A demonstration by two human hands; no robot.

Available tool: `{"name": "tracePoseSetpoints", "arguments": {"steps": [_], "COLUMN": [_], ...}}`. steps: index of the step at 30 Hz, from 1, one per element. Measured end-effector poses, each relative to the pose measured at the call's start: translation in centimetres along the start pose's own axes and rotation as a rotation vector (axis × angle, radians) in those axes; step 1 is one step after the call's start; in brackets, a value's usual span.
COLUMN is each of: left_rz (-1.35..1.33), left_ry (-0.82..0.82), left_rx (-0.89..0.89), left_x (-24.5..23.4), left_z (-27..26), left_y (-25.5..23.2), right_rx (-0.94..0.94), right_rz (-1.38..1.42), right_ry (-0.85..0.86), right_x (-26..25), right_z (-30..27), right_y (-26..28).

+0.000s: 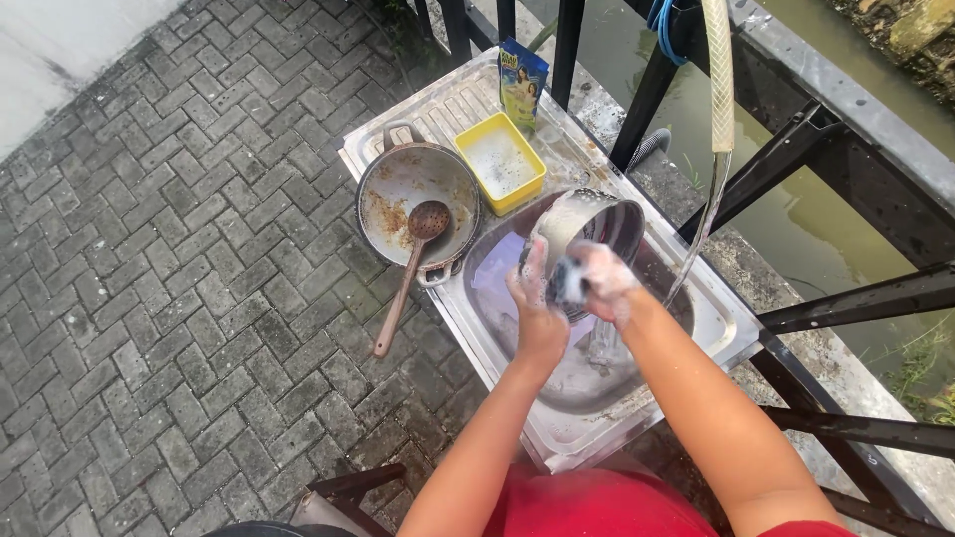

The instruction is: Washing and rinsing various pots and bowls in an outdoor sink using a sponge and soap

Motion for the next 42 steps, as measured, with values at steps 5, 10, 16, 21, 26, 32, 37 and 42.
{"name": "tracePoseSetpoints", "arguments": {"steps": [5, 10, 16, 21, 26, 32, 37, 42], "left_rz": [0.252, 0.115, 0.060, 0.018, 0.090, 0.575, 1.016, 1.060], "left_ry": [0.023, -0.035, 0.224, 0.417, 0.632, 0.146, 0.414, 0.510], "left_rx": [0.290, 0.096, -0.128, -0.424, -0.571, -0.288, -0.568, -0.578], "left_x": [3.2, 2.8, 4.4, 3.5, 1.7, -9.9, -13.6, -13.8], "left_z": [-3.4, -2.8, -2.7, -1.3, -2.1, 5.1, 4.3, 5.5], "left_y": [2.6, 3.3, 3.8, 2.9, 11.2, 17.4, 27.1, 23.8], "right_rx": [-0.301, -0.333, -0.217, -0.274, -0.204, -0.143, -0.322, -0.172], "right_rz": [1.148, 0.383, 0.468, -0.159, -0.809, -1.091, -0.722, -0.459], "right_ry": [0.049, -0.098, -0.257, -0.365, -0.533, -0.476, -0.460, -0.466], "right_x": [-2.8, 0.2, 1.2, -4.5, -6.3, -3.5, -2.0, 1.3], "right_z": [0.2, 2.4, -2.7, 4.7, 5.2, 2.7, 2.8, 1.6], "right_y": [4.8, -1.3, 5.0, 0.1, 0.7, 0.1, 1.7, 2.2]}}
Point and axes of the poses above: each hand's wrist, its own z-axis towards the middle knuckle, its own x-axis out of the palm, y = z × x, the point moved 8 cm from there along z, towards the middle knuckle, and after that the axes turned 11 degrees about x, right-handed, at the moved point
